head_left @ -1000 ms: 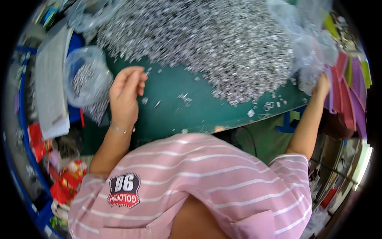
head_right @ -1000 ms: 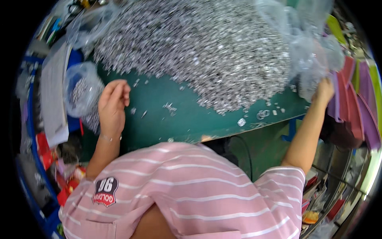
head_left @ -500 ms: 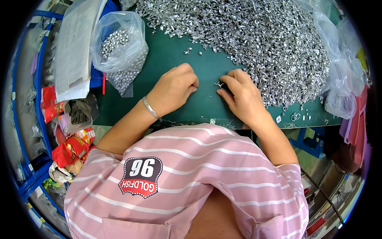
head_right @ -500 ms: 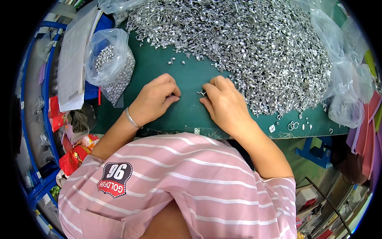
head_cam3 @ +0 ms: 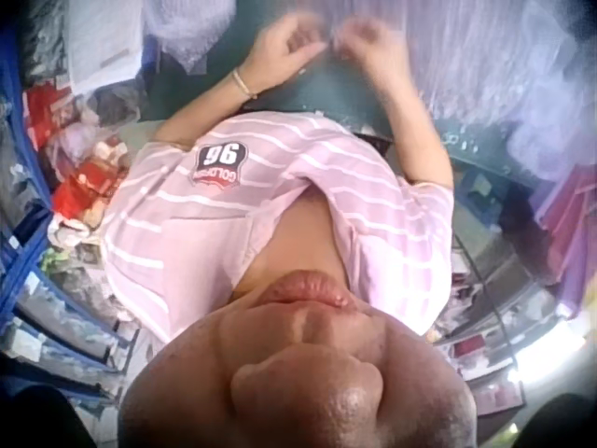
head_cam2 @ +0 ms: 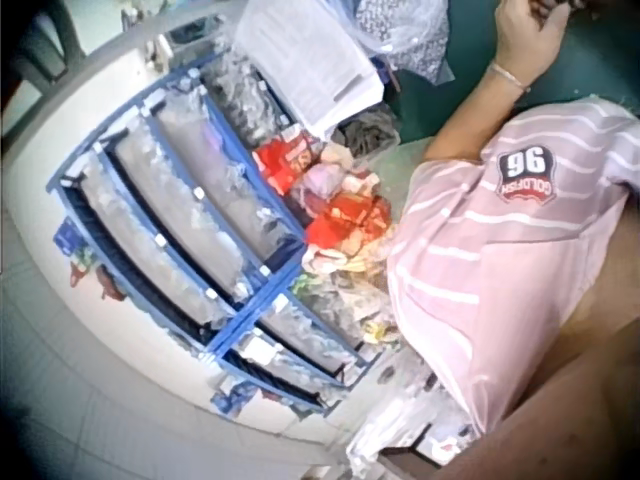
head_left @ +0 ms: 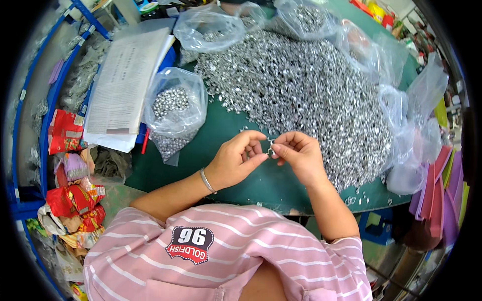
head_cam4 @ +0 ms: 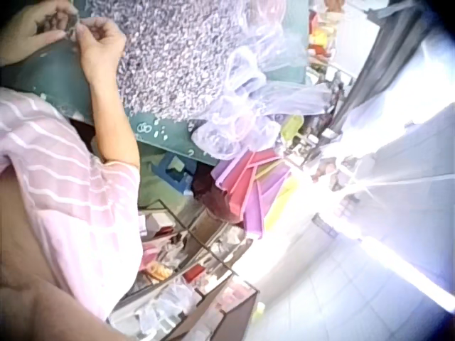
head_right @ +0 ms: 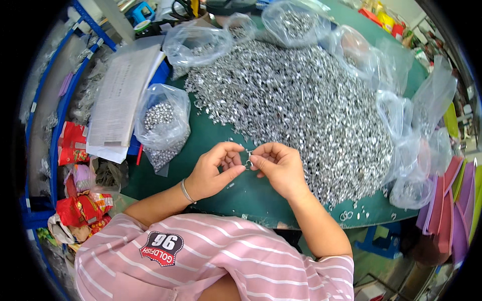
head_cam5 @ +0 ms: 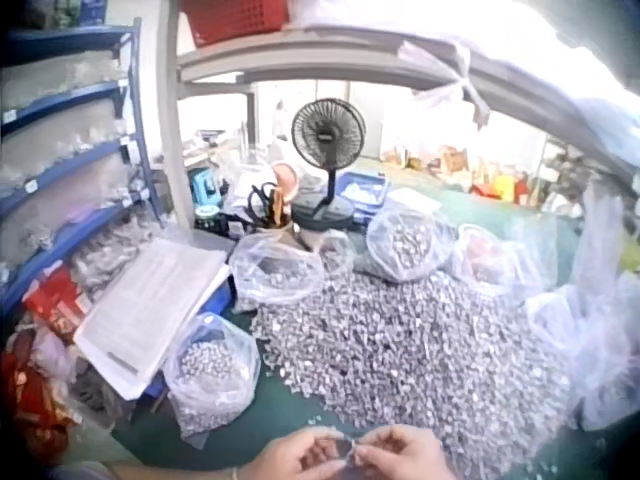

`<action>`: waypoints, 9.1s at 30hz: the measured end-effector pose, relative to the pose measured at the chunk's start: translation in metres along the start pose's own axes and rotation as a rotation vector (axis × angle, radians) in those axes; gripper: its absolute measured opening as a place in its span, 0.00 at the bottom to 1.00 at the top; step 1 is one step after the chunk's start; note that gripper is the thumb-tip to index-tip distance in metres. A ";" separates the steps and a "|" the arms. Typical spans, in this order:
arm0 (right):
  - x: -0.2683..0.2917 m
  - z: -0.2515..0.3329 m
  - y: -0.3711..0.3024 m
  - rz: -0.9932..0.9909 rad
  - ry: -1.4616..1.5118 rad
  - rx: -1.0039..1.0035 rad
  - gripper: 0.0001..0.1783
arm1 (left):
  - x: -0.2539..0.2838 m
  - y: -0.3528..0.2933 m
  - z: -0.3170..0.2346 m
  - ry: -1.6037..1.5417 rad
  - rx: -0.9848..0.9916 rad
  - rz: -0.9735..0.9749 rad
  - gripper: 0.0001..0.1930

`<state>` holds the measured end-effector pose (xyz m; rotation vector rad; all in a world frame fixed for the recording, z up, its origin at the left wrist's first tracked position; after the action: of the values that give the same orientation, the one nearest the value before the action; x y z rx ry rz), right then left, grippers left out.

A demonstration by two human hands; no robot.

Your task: The person sits at a green workbench and assembles small silver metal components by hand. They pick up individual parts from a large pile, connect them together, and place the finished items into a clear plastic bag.

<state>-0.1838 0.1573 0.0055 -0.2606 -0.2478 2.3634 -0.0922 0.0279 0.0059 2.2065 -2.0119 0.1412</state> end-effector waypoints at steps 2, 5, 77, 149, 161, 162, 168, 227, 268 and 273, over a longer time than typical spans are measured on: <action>-0.001 0.017 0.019 0.034 -0.058 -0.018 0.04 | 0.010 -0.006 0.007 -0.127 -0.009 -0.146 0.18; -0.006 0.052 0.056 0.083 -0.151 0.003 0.06 | 0.021 -0.015 0.019 -0.087 0.017 -0.177 0.18; 0.001 -0.001 0.003 -0.187 -1.017 0.613 0.10 | -0.013 0.044 0.024 0.795 -0.323 -0.009 0.07; -0.028 -0.039 0.032 0.264 0.404 -0.074 0.08 | 0.044 -0.027 0.022 0.534 -0.095 -0.090 0.06; -0.064 -0.015 0.022 0.217 -0.885 0.441 0.08 | 0.056 -0.033 0.029 0.468 -0.035 -0.209 0.05; -0.068 -0.015 0.022 0.211 -0.947 0.449 0.09 | 0.054 -0.034 0.028 0.467 -0.053 -0.179 0.05; -0.048 -0.024 0.033 0.183 -0.484 0.212 0.09 | 0.056 -0.035 0.032 0.459 0.041 -0.128 0.04; -0.044 -0.028 -0.032 0.297 -0.894 0.392 0.07 | 0.000 -0.060 0.017 0.625 -0.206 0.274 0.06; -0.055 -0.020 -0.023 0.294 -0.986 0.463 0.05 | 0.037 -0.039 0.048 -0.534 0.359 -0.025 0.09; -0.060 -0.021 -0.024 0.327 -1.086 0.377 0.06 | 0.031 -0.036 0.049 -0.859 0.404 -0.083 0.10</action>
<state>-0.1202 0.1352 -0.0013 1.2686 -0.2566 2.5730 -0.0545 -0.0083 -0.0389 2.9479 -2.4283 -0.5567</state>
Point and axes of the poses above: each hand's wrist, its own y-axis towards the middle knuckle, its own x-axis out of the back of the hand, z = x × y, the point moved 6 cm from there along y, towards the middle knuckle, and after that the axes turned 4 degrees about z, right-handed, at the moved point
